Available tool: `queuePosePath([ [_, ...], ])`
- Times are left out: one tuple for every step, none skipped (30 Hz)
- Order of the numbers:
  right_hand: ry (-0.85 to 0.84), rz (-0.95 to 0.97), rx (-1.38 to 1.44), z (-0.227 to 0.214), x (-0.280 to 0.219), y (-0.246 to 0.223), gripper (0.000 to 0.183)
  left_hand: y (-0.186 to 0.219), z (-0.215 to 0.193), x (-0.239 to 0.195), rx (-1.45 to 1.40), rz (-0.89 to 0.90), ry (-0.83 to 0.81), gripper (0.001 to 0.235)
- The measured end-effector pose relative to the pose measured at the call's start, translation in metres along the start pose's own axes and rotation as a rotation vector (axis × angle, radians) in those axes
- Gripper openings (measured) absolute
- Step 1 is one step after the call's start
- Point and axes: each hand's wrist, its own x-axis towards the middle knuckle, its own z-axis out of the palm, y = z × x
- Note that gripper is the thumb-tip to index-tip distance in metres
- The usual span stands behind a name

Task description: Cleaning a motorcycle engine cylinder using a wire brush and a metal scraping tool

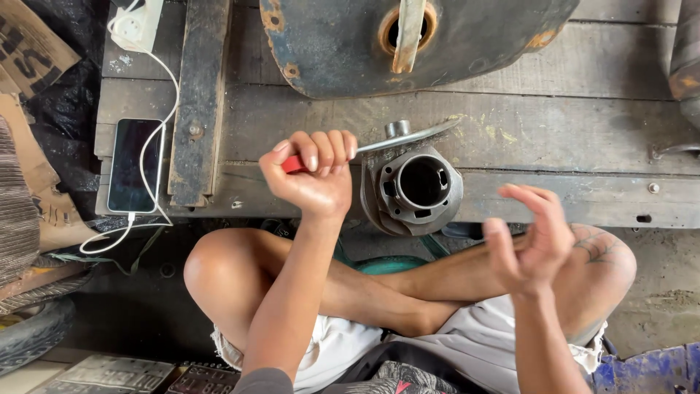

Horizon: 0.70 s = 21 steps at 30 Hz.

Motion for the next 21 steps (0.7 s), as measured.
queuePosePath([
  [0.0,-0.003,0.002,0.008,0.015,-0.004,0.033,0.003,-0.01,0.004,0.0,0.003,-0.001,0.031],
  [-0.014,-0.134,0.047,0.016,0.029,-0.007,0.042,0.007,-0.021,0.007,-0.025,0.037,-0.015,0.032],
  [-0.029,-0.264,0.094,0.025,0.043,-0.011,0.052,0.01,-0.032,0.011,-0.05,0.071,-0.029,0.033],
  [-0.034,-0.263,0.095,0.019,0.055,-0.017,0.052,0.017,-0.028,0.01,-0.05,0.073,-0.024,0.033],
  [-0.095,-0.253,0.086,0.014,0.067,-0.023,0.049,0.024,-0.025,0.009,-0.017,0.038,0.072,0.032],
  [-0.16,-0.246,0.079,0.008,0.08,-0.029,0.046,0.031,-0.022,0.008,0.012,0.008,0.171,0.031],
  [-0.169,-0.249,0.082,0.008,0.088,-0.023,0.046,0.025,-0.019,0.009,0.008,0.014,0.179,0.031],
  [-0.13,-0.231,0.084,0.006,0.094,-0.017,0.045,0.02,-0.017,0.009,-0.028,0.006,0.111,0.031],
  [-0.091,-0.212,0.086,0.005,0.099,-0.011,0.044,0.014,-0.014,0.009,-0.065,0.0,0.043,0.032],
  [-0.097,-0.214,0.087,0.012,0.1,-0.003,0.044,0.009,-0.01,0.008,-0.068,0.004,0.048,0.032],
  [-0.152,-0.151,0.199,0.019,0.1,0.005,0.045,0.004,-0.005,0.007,-0.044,-0.036,0.038,0.032],
  [-0.21,-0.091,0.311,0.027,0.102,0.013,0.047,-0.002,-0.001,0.007,-0.022,-0.072,0.028,0.033],
  [-0.219,-0.097,0.313,0.033,0.098,0.016,0.047,0.002,-0.002,0.008,-0.027,-0.064,0.034,0.033],
  [-0.228,-0.078,0.309,0.041,0.095,0.021,0.047,0.006,-0.003,0.009,-0.019,-0.044,-0.013,0.033],
  [-0.236,-0.059,0.305,0.048,0.092,0.026,0.048,0.008,-0.004,0.01,-0.01,-0.024,-0.06,0.034],
  [-0.246,-0.05,0.305,0.051,0.089,0.029,0.048,0.015,-0.007,0.01,-0.01,-0.027,-0.047,0.034],
  [-0.263,-0.047,0.289,0.054,0.085,0.034,0.038,0.021,-0.01,0.011,-0.001,-0.049,0.024,0.033],
  [-0.274,-0.048,0.273,0.058,0.082,0.038,0.029,0.027,-0.013,0.014,0.009,-0.07,0.089,0.033],
  [-0.277,-0.042,0.273,0.06,0.084,0.041,0.029,0.022,-0.011,0.014,0.011,-0.072,0.094,0.033],
  [-0.245,-0.087,0.279,0.06,0.085,0.043,0.031,0.017,-0.01,0.013,-0.033,-0.084,0.05,0.033],
  [-0.213,-0.132,0.285,0.061,0.086,0.044,0.033,0.012,-0.009,0.012,-0.078,-0.096,0.007,0.034],
])
